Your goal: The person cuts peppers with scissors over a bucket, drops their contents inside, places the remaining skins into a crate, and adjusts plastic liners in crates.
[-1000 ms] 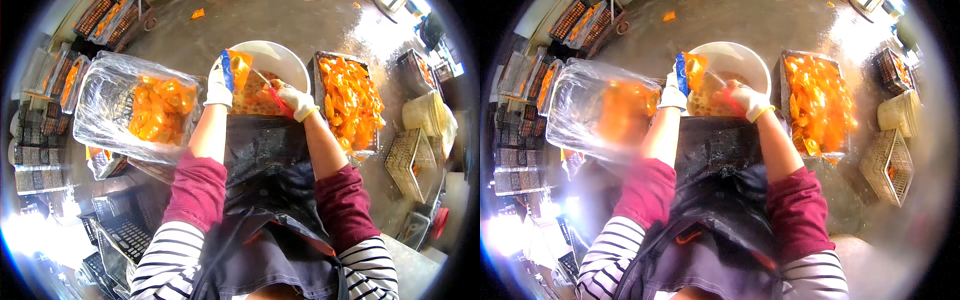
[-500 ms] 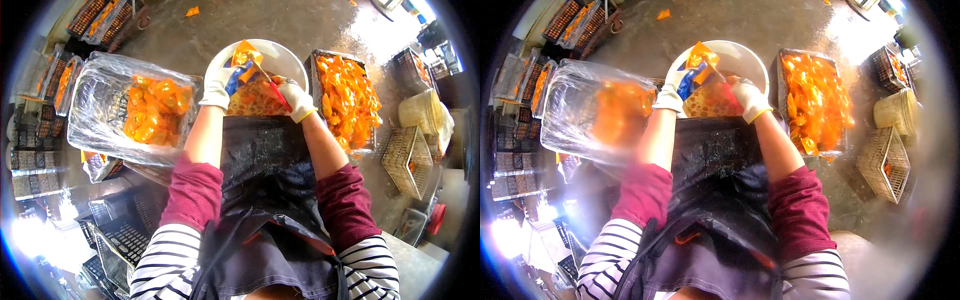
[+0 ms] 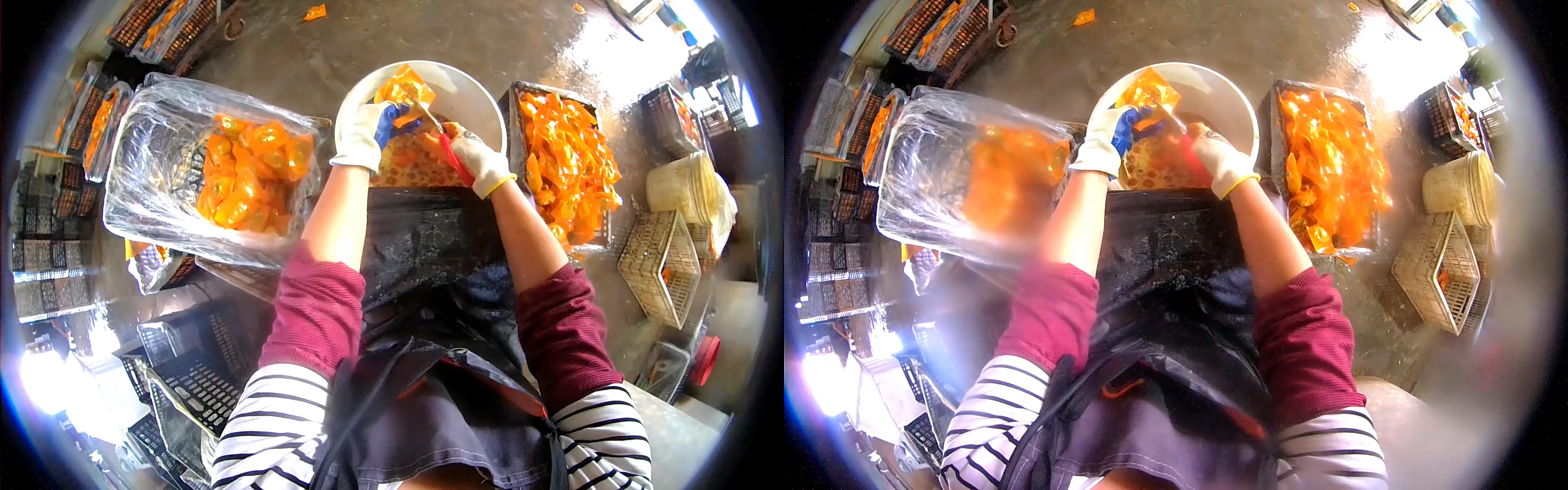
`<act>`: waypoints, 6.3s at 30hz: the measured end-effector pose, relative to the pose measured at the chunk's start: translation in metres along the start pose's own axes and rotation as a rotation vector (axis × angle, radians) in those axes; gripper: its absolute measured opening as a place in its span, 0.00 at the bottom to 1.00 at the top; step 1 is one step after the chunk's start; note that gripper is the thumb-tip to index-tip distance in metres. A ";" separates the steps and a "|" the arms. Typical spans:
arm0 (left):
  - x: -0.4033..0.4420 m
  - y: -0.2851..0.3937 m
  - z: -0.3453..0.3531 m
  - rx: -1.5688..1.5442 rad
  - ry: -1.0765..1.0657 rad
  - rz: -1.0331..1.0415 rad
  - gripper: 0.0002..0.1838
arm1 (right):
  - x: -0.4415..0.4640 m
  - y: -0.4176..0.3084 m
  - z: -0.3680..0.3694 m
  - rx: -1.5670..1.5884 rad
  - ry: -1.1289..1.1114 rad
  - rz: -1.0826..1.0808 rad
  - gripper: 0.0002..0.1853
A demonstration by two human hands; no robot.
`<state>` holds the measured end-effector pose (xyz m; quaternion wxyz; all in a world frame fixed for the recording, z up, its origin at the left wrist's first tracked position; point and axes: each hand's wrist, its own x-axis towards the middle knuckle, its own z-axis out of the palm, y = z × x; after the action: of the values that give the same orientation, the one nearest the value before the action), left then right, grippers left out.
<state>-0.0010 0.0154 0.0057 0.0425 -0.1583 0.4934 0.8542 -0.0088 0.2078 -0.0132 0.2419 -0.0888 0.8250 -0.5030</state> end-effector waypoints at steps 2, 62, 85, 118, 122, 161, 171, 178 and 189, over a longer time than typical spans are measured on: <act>-0.005 -0.002 0.002 0.076 -0.062 0.058 0.19 | 0.003 0.005 0.002 0.032 -0.011 -0.029 0.20; -0.003 -0.002 0.008 -0.088 -0.157 0.137 0.19 | -0.022 -0.016 -0.011 0.587 -0.169 -0.015 0.17; -0.038 0.011 -0.211 0.979 0.478 0.242 0.23 | -0.015 -0.030 -0.017 1.442 0.003 -0.313 0.25; -0.041 0.073 -0.055 0.915 0.625 0.542 0.22 | -0.032 -0.008 -0.029 1.029 -0.029 -0.197 0.28; 0.030 0.035 -0.107 1.395 0.551 0.718 0.32 | -0.042 -0.024 -0.032 0.851 0.007 -0.165 0.29; 0.003 -0.003 -0.008 0.130 -0.123 0.216 0.29 | -0.013 -0.003 0.001 0.160 0.015 -0.140 0.22; 0.005 -0.001 -0.011 0.233 0.097 -0.056 0.22 | -0.024 -0.015 -0.001 -0.203 0.193 -0.190 0.13; 0.005 -0.001 -0.011 1.023 0.054 -0.029 0.17 | -0.021 -0.009 -0.001 -0.104 0.064 -0.121 0.15; -0.002 -0.009 -0.020 1.592 0.081 0.487 0.12 | -0.005 0.007 0.004 -0.021 -0.006 -0.044 0.16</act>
<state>0.0075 0.0030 -0.0099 -0.0619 -0.0003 0.9714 0.2291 -0.0020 0.2103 -0.0196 0.2321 -0.1110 0.8273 -0.4994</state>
